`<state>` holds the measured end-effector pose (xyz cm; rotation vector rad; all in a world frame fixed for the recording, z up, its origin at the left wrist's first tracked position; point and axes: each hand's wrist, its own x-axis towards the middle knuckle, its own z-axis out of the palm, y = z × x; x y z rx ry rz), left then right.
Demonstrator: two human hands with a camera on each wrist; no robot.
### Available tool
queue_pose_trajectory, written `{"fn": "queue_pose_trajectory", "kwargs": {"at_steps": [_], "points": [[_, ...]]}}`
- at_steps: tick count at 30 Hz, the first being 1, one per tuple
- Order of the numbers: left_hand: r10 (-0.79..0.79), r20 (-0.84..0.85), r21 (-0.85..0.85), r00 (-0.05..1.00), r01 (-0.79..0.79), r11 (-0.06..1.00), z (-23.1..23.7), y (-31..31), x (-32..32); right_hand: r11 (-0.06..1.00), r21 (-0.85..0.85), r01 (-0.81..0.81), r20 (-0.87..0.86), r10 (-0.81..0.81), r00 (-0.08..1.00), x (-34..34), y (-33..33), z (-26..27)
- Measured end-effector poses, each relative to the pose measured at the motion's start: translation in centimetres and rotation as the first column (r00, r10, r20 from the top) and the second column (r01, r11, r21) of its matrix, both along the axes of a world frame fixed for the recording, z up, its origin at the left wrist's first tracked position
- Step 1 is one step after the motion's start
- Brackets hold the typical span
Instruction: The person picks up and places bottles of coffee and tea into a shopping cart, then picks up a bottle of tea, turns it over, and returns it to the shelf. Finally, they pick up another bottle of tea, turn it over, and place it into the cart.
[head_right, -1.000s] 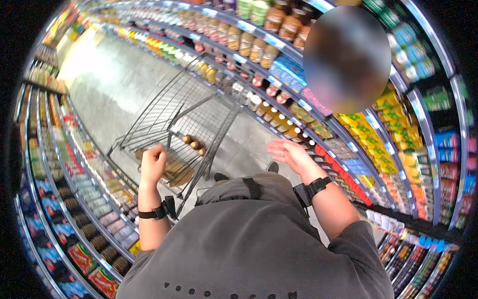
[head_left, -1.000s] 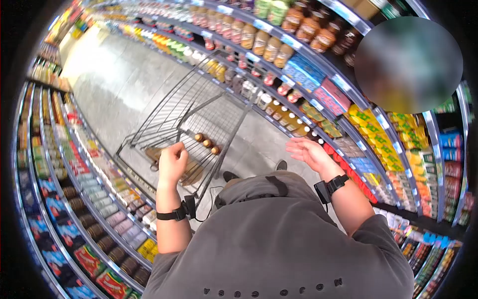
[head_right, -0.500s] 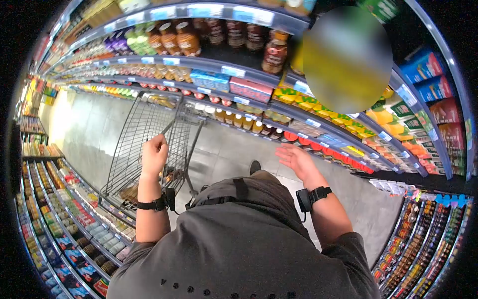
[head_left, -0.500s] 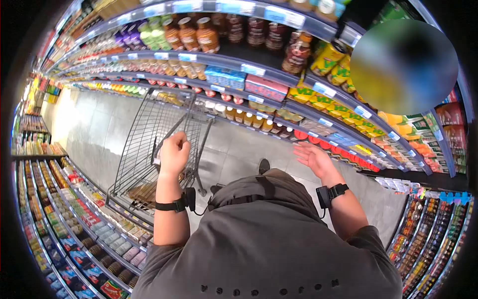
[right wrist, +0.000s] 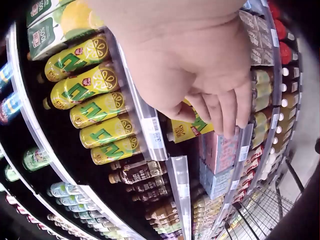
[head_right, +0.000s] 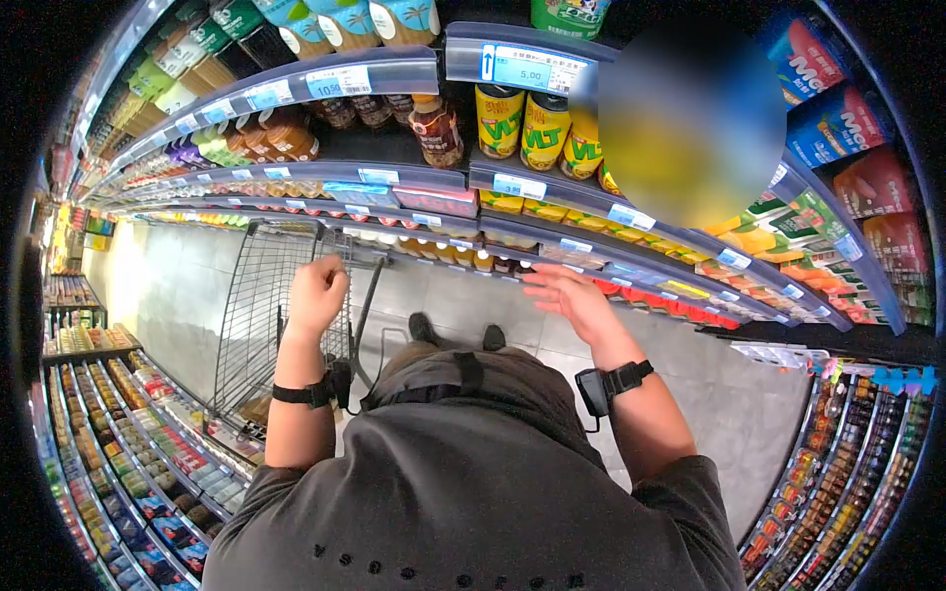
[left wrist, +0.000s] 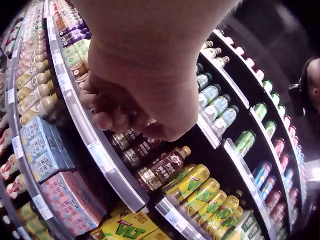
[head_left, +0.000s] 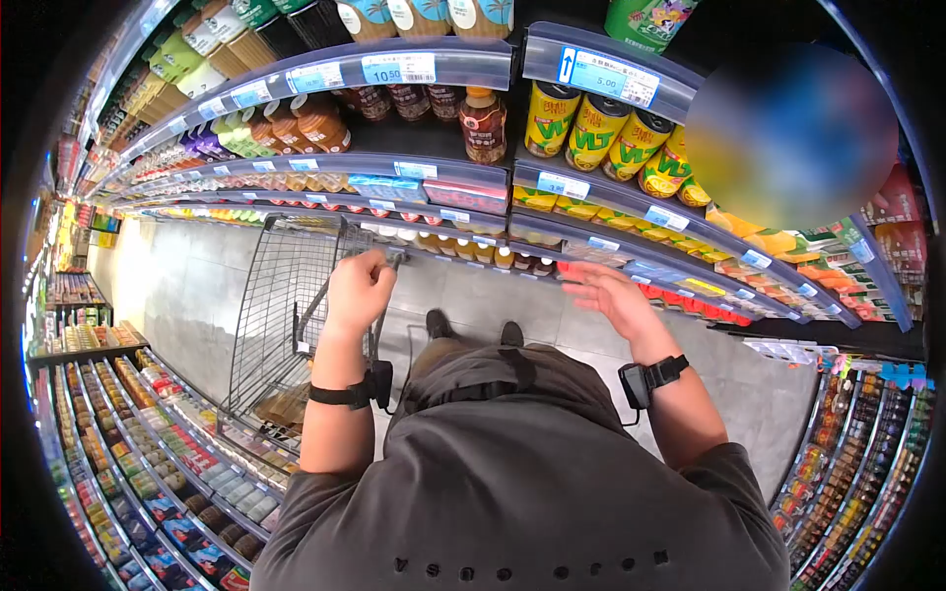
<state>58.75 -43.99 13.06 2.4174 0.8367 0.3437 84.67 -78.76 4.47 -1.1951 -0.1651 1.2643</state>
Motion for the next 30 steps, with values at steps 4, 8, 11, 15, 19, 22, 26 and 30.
{"fn": "queue_pose_trajectory", "kwargs": {"at_steps": [4,8,11,15,19,22,26,30], "points": [[-0.040,0.020,-0.020,0.999,0.040,0.999,0.6,0.5,1.8,0.998,0.015,-0.066,0.068,0.065,0.996,0.8,3.0,2.5],[-0.125,0.026,-0.046,0.992,0.126,0.991,1.7,2.0,4.6,0.988,0.038,-0.150,0.165,0.141,0.976,1.0,6.0,5.8],[-0.188,0.085,-0.022,0.979,0.190,0.982,1.9,3.5,7.6,0.968,0.143,-0.206,0.224,0.171,0.960,1.4,7.8,7.6],[-0.302,0.321,-0.067,0.898,0.339,0.938,3.4,5.6,12.6,0.961,0.164,-0.223,0.337,0.158,0.928,2.3,11.3,11.9],[-0.382,0.327,0.027,0.864,0.396,0.918,4.5,6.4,16.5,0.931,0.208,-0.299,0.494,0.164,0.854,3.3,14.0,11.8],[-0.384,0.311,-0.010,0.869,0.407,0.913,4.4,7.8,18.1,0.934,0.149,-0.325,0.631,0.164,0.759,3.9,15.2,11.9],[-0.392,0.384,-0.068,0.836,0.449,0.891,2.6,9.4,19.6,0.946,0.194,-0.259,0.654,0.072,0.753,3.8,16.2,10.5],[-0.524,0.439,-0.022,0.730,0.592,0.806,5.0,8.1,21.2,0.940,0.236,-0.246,0.616,0.051,0.786,3.9,16.7,10.2]]}}
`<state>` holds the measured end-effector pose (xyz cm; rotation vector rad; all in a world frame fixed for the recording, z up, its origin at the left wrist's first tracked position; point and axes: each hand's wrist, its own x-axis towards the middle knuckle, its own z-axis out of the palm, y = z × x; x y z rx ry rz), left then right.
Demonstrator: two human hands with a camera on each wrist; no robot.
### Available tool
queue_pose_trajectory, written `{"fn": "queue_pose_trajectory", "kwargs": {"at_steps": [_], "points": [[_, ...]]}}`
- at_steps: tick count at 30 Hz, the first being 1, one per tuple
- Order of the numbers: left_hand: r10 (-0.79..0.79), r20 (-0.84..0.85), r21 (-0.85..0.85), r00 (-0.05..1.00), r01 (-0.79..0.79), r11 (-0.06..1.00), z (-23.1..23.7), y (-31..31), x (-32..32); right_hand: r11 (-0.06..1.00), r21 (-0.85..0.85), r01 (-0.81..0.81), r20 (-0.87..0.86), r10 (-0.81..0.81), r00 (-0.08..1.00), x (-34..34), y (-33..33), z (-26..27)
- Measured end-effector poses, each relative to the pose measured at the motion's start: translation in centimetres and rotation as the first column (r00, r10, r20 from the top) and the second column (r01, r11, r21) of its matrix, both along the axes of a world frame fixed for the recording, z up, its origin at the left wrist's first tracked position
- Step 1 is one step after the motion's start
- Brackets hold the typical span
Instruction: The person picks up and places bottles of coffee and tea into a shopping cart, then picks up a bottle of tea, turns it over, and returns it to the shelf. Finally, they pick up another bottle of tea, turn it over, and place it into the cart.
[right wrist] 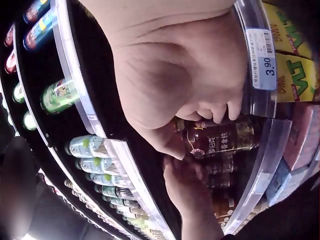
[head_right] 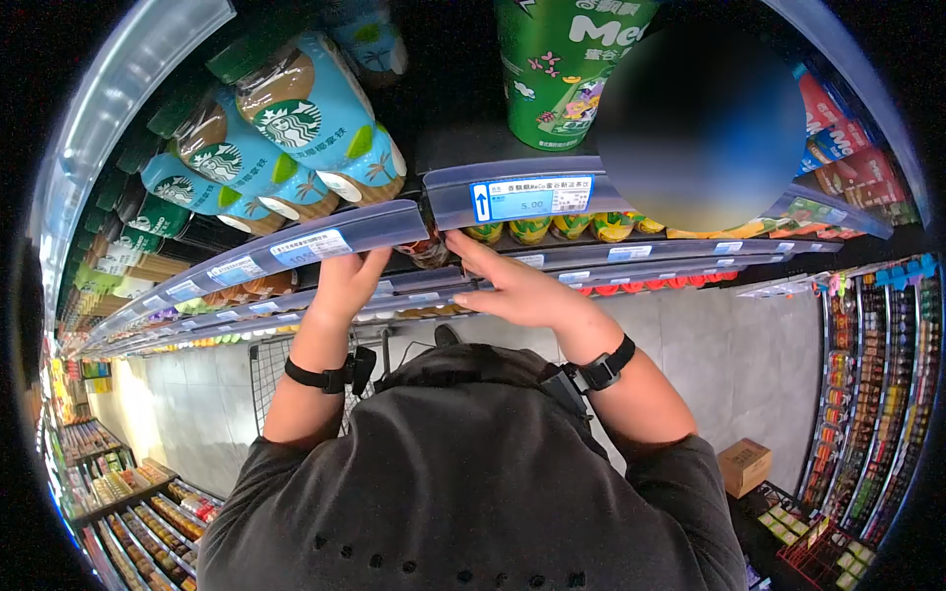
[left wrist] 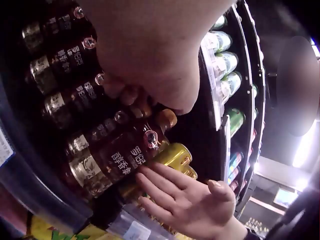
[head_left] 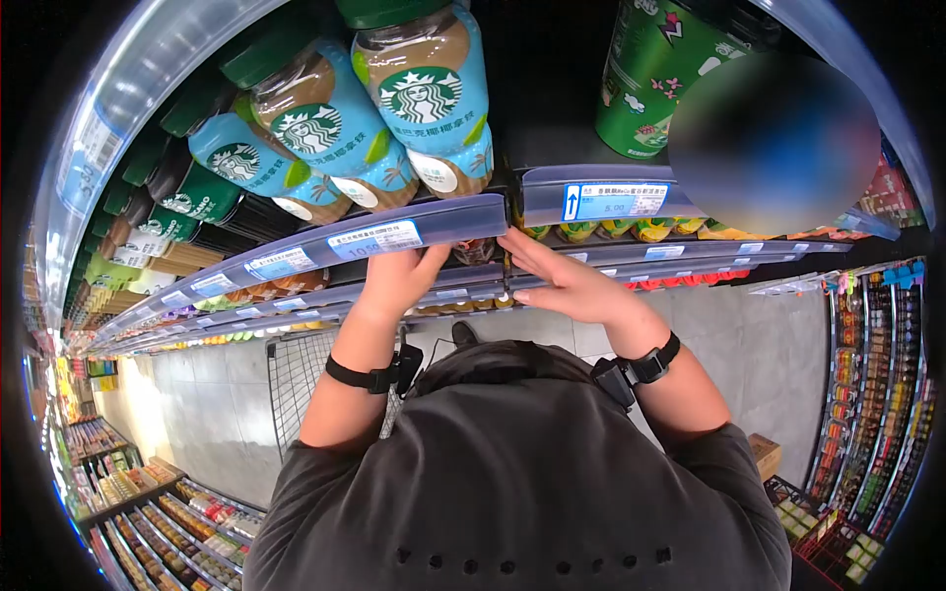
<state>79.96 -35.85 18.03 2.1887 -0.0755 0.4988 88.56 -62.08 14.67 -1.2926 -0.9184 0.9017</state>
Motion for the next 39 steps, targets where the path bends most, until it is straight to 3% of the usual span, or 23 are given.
{"fn": "queue_pose_trajectory", "kwargs": {"at_steps": [1,3,5,9,11,12,13,15,19,21,27,29,33,35,36,39], "points": [[-0.089,-0.069,0.009,0.994,0.090,0.996,0.3,-0.3,0.3,1.000,-0.008,-0.016,0.008,0.016,1.000,0.0,0.1,0.3],[-0.125,-0.042,0.066,0.991,0.127,0.990,0.5,-0.8,1.3,0.999,-0.014,-0.031,0.021,0.031,0.999,0.0,0.3,0.5],[-0.046,-0.014,0.234,0.999,0.048,0.971,0.7,-1.3,1.6,1.000,0.003,-0.027,0.023,0.027,0.999,-0.2,0.2,0.4],[0.041,-0.160,0.177,0.986,-0.012,0.984,1.4,-2.7,0.0,0.997,0.021,-0.070,-0.006,0.070,0.998,-0.6,-0.5,1.0],[-0.043,-0.026,0.145,0.999,0.047,0.988,0.8,-3.0,-1.1,0.994,0.039,-0.105,-0.055,0.107,0.993,-0.9,-1.1,0.9],[-0.077,0.121,0.236,0.990,0.046,0.971,0.8,-3.5,-1.4,0.992,0.039,-0.117,-0.056,0.119,0.991,-1.0,-1.4,1.1],[-0.063,0.118,0.236,0.991,0.034,0.971,1.0,-3.9,-2.1,0.990,0.029,-0.141,-0.074,0.142,0.987,-1.0,-1.7,1.3],[-0.069,0.172,0.413,0.983,-0.008,0.911,1.8,-4.7,-3.6,0.983,0.020,-0.181,-0.094,0.182,0.979,-1.2,-2.1,0.9],[0.029,0.221,0.399,0.975,-0.117,0.910,2.7,-7.4,-6.9,0.969,0.051,-0.241,-0.157,0.246,0.956,-2.2,-3.0,-1.7],[0.074,0.174,0.361,0.982,-0.134,0.923,2.8,-8.8,-8.8,0.965,-0.045,-0.260,-0.238,0.242,0.940,-3.0,-3.5,-2.5],[0.145,0.025,0.196,0.989,-0.147,0.970,2.7,-11.7,-15.4,0.938,-0.080,-0.339,-0.547,0.243,0.801,-7.2,-3.8,-6.3],[0.202,-0.011,0.204,0.979,-0.195,0.959,2.8,-12.3,-17.7,0.908,-0.083,-0.410,-0.740,0.219,0.635,-8.1,-3.8,-7.6],[0.327,-0.120,0.144,0.938,-0.309,0.940,2.4,-12.6,-21.6,0.835,-0.115,-0.538,-0.699,0.317,0.641,-9.6,-2.4,-6.0],[0.386,-0.346,0.010,0.855,-0.409,0.913,2.3,-12.2,-23.8,0.826,-0.120,-0.551,-0.704,0.320,0.634,-10.6,-1.9,-5.8],[0.404,-0.433,0.027,0.806,-0.436,0.899,2.4,-11.9,-25.0,0.830,-0.123,-0.545,-0.713,0.308,0.630,-11.1,-1.6,-5.9],[0.480,-0.433,0.035,0.763,-0.517,0.855,1.8,-11.4,-28.8,0.785,-0.124,-0.607,-0.729,0.344,0.593,-12.5,-0.6,-6.8]]}}
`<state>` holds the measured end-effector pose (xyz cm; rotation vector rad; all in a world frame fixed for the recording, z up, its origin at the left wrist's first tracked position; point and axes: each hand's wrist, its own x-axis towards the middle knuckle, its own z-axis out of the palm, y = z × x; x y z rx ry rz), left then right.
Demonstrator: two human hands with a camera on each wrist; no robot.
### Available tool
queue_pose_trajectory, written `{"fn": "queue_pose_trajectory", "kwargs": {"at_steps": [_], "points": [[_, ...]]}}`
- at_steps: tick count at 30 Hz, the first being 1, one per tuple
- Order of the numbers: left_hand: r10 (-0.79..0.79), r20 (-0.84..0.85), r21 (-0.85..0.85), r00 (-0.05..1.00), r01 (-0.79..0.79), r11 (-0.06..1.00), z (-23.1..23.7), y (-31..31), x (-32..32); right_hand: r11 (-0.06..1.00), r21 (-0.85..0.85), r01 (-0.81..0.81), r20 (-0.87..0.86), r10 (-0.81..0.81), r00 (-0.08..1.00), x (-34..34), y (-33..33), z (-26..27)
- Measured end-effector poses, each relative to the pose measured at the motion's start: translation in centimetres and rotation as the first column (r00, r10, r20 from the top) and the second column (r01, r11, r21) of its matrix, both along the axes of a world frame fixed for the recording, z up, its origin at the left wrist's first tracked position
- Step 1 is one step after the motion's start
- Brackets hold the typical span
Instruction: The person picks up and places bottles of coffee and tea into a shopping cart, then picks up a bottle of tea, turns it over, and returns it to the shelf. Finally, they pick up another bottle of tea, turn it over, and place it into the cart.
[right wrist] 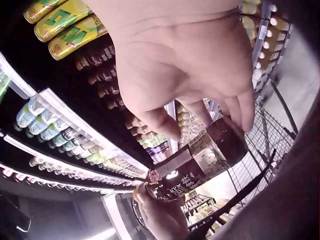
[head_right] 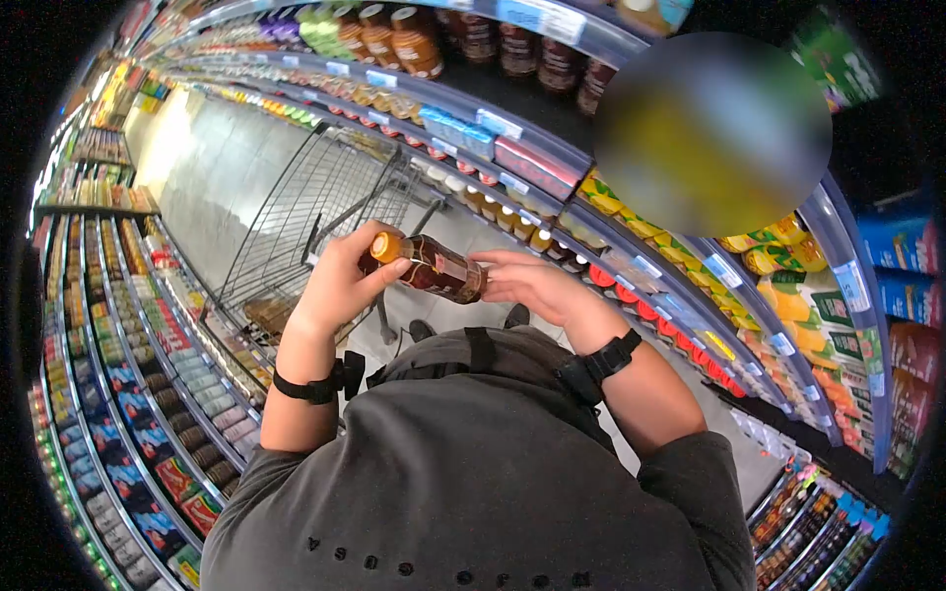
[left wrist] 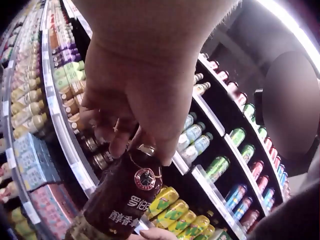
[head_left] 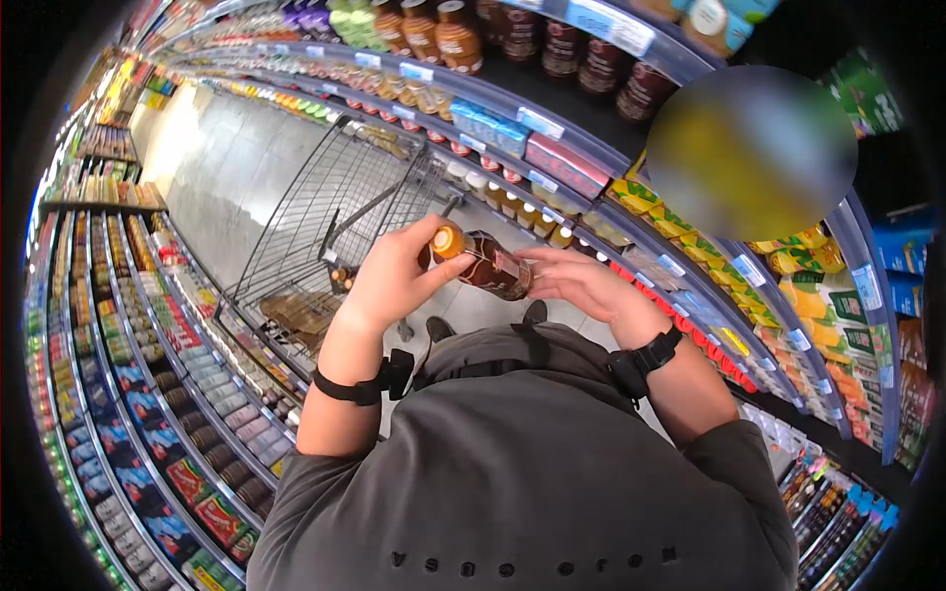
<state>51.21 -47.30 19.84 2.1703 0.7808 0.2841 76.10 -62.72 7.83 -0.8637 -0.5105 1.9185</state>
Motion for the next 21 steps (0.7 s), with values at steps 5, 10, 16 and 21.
{"fn": "queue_pose_trajectory", "kwargs": {"at_steps": [5,10,16,21], "points": [[0.178,-0.116,0.053,0.977,-0.173,0.984,0.3,0.4,-7.4,0.988,-0.045,-0.148,-0.006,0.147,0.989,-4.3,3.2,0.7],[0.278,-0.162,0.077,0.947,-0.269,0.960,-0.7,1.0,-16.9,0.951,-0.079,-0.299,0.065,0.304,0.950,-11.5,7.6,2.1],[0.338,-0.178,0.003,0.924,-0.343,0.939,-1.9,1.2,-28.7,0.881,-0.106,-0.461,0.144,0.472,0.870,-20.8,12.3,3.1],[0.438,-0.132,-0.043,0.889,-0.447,0.894,-2.8,1.8,-36.6,0.877,-0.116,-0.465,0.196,0.480,0.855,-28.1,15.6,3.5]]}}
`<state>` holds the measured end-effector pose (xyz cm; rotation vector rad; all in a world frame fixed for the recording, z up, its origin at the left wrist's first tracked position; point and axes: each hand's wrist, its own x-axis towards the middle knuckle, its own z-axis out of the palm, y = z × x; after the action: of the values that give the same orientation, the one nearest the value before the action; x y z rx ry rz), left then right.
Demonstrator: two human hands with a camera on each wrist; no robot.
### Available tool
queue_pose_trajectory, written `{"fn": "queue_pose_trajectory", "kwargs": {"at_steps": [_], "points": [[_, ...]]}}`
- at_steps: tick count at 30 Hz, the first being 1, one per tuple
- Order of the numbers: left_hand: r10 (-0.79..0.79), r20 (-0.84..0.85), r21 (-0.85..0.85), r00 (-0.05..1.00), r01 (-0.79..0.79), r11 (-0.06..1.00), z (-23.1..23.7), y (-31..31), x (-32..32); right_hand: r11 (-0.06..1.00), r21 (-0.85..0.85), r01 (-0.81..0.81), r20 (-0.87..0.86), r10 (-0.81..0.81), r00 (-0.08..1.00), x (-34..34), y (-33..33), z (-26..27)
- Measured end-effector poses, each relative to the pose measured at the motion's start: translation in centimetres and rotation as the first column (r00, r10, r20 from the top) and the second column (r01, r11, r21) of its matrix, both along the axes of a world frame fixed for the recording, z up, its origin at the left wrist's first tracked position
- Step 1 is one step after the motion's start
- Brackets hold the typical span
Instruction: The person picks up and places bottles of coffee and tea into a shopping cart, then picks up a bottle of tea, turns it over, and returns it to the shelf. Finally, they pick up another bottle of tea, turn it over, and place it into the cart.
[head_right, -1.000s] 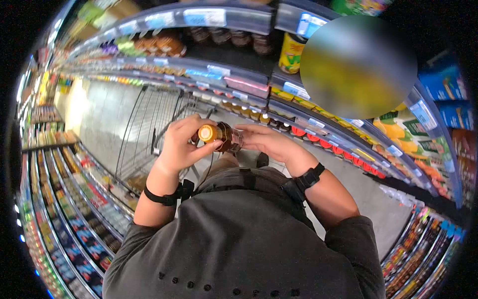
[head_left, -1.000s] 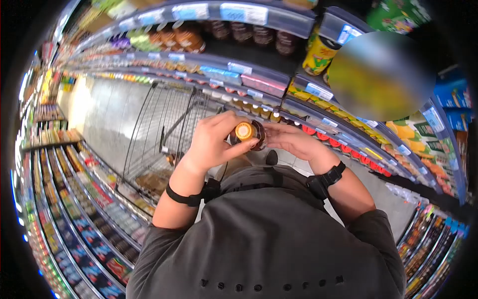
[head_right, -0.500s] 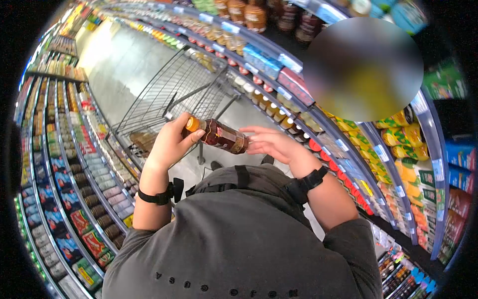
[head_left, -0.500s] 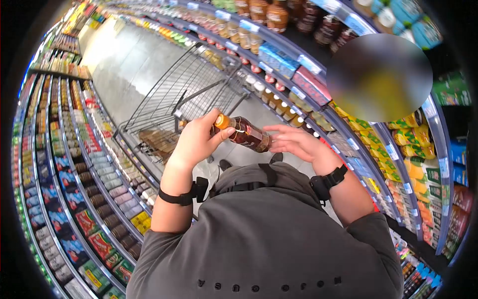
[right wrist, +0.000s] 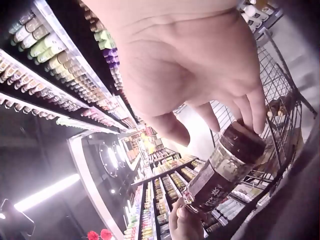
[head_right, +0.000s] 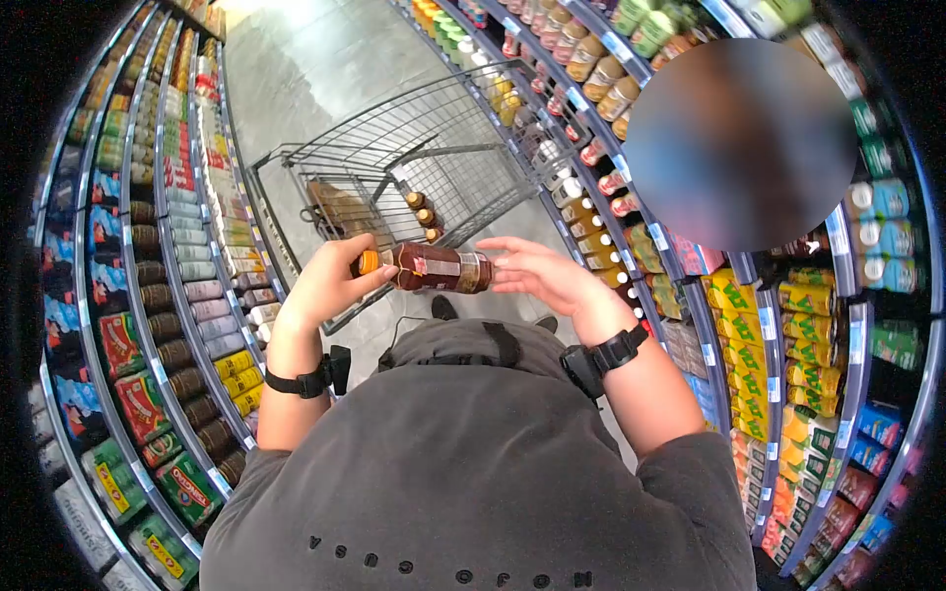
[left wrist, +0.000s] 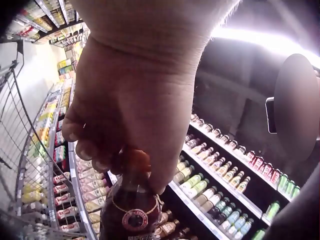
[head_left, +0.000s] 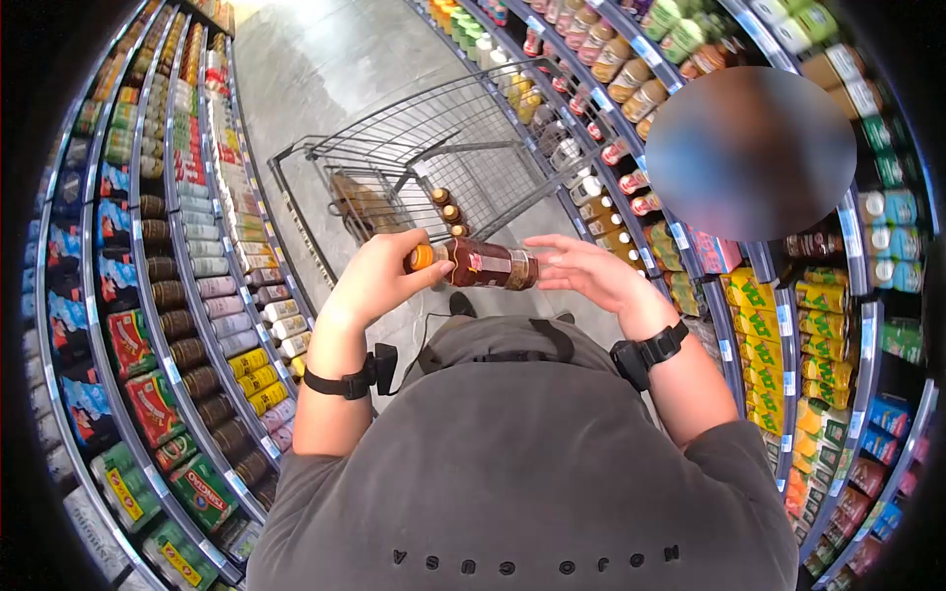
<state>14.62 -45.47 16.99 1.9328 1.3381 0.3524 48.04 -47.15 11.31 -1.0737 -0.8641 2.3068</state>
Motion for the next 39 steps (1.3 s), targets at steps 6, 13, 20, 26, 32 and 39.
{"fn": "queue_pose_trajectory", "kwargs": {"at_steps": [6,13,20,26,32,39], "points": [[0.067,0.058,0.012,0.996,-0.068,0.998,-2.2,0.8,-7.6,1.000,0.010,0.023,0.017,-0.023,1.000,-7.0,3.4,-0.4],[0.210,0.106,-0.070,0.972,-0.203,0.977,-4.3,1.2,-12.0,0.997,-0.026,0.078,0.009,-0.078,0.997,-11.5,5.5,-1.8],[0.423,0.143,-0.242,0.895,-0.383,0.891,-8.0,3.7,-12.9,0.998,0.062,-0.011,0.055,0.007,0.998,-13.6,9.2,-2.6],[0.665,0.155,-0.567,0.731,-0.486,0.666,-10.7,7.2,-13.7,0.998,0.040,-0.044,-0.029,0.046,0.999,-14.4,14.5,-5.3],[0.739,0.166,-0.660,0.653,-0.484,0.575,-13.5,11.9,-12.0,0.994,-0.095,-0.048,-0.016,0.046,0.999,-15.9,21.2,-10.4],[0.655,-0.195,-0.505,0.730,-0.647,0.571,-20.4,20.7,-9.5,0.956,-0.288,-0.046,0.103,0.079,0.992,-17.1,28.1,-22.3]]}}
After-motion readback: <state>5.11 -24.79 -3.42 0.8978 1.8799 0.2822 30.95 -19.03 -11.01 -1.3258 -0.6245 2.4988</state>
